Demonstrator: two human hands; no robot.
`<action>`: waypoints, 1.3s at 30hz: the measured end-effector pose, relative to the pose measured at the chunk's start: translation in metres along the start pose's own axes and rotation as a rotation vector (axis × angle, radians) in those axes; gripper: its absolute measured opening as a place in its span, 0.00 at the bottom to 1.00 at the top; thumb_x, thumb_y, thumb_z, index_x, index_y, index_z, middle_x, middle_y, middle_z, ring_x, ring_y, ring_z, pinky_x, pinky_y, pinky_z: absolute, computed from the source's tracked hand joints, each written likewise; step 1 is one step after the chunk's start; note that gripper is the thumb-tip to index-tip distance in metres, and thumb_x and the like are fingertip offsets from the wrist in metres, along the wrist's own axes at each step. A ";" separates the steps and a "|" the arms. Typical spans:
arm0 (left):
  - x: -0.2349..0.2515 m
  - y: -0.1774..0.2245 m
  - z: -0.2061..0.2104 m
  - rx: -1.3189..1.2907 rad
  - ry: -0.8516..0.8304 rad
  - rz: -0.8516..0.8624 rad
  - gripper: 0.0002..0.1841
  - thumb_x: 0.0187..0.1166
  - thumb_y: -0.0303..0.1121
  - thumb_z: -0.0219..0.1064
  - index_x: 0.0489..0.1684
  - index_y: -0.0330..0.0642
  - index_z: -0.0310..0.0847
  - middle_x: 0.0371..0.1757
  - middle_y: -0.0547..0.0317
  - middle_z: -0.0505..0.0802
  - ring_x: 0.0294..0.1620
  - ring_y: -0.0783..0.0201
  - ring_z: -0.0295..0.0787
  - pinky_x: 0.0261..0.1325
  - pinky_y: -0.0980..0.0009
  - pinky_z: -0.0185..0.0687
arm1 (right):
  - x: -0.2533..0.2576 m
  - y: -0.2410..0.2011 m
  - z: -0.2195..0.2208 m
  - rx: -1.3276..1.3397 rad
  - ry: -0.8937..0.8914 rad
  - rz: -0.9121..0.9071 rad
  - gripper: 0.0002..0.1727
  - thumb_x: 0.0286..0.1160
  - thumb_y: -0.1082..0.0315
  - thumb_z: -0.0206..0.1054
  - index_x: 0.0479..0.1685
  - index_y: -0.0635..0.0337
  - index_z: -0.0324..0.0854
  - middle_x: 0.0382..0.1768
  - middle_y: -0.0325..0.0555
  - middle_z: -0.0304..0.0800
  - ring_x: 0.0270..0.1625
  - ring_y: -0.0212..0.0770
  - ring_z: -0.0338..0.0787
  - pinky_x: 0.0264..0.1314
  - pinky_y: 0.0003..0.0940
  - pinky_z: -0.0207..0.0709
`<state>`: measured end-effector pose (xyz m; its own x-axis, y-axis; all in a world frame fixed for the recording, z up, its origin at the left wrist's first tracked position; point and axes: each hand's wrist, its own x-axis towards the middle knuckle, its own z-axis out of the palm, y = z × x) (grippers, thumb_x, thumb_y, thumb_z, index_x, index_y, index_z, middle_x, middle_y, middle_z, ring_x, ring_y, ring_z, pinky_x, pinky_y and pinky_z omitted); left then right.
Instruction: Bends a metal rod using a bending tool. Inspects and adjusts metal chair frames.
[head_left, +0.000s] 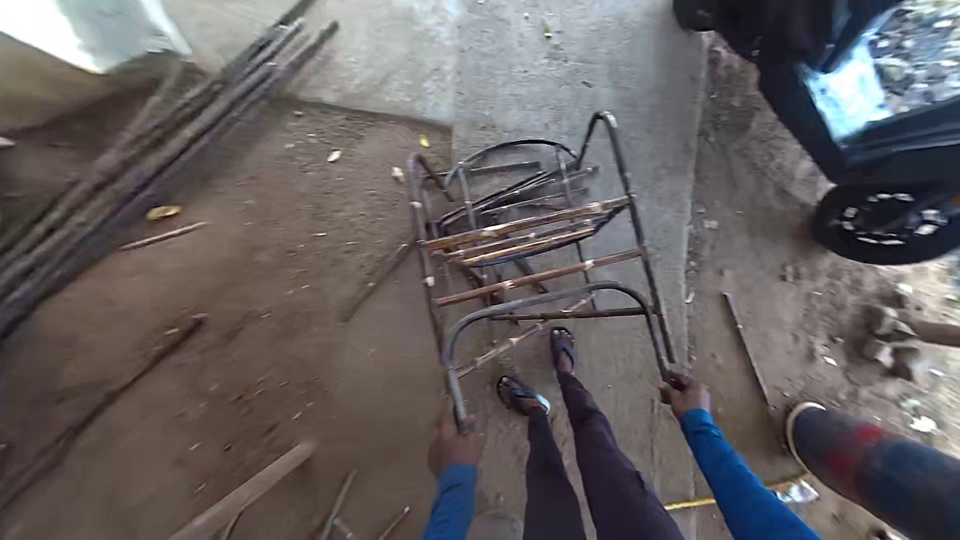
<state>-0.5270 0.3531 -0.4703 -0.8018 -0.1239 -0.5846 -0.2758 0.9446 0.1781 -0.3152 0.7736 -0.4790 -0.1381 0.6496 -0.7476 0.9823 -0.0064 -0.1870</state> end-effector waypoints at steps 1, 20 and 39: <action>0.000 0.004 0.001 -0.021 0.015 0.016 0.35 0.77 0.43 0.75 0.87 0.51 0.70 0.77 0.39 0.83 0.70 0.37 0.86 0.67 0.35 0.81 | 0.000 0.000 -0.001 0.067 0.026 0.009 0.22 0.76 0.61 0.76 0.69 0.54 0.86 0.47 0.50 0.97 0.43 0.47 0.98 0.54 0.53 0.92; 0.020 0.024 0.016 0.032 0.169 0.033 0.34 0.76 0.41 0.77 0.85 0.55 0.74 0.69 0.36 0.85 0.59 0.38 0.90 0.56 0.40 0.87 | -0.003 -0.026 0.024 0.508 0.266 0.072 0.19 0.76 0.70 0.77 0.63 0.68 0.84 0.42 0.54 0.97 0.37 0.45 0.99 0.46 0.43 0.96; 0.020 0.020 0.008 0.019 0.104 0.122 0.40 0.71 0.35 0.78 0.89 0.55 0.69 0.63 0.40 0.88 0.48 0.45 0.93 0.50 0.45 0.90 | -0.004 -0.003 0.034 0.504 0.326 -0.023 0.23 0.83 0.61 0.72 0.70 0.66 0.81 0.40 0.52 0.97 0.36 0.45 0.99 0.42 0.43 0.96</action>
<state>-0.5445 0.3724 -0.4853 -0.8794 -0.0380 -0.4745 -0.1639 0.9601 0.2268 -0.3221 0.7455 -0.4968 -0.0348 0.8529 -0.5209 0.7878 -0.2973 -0.5394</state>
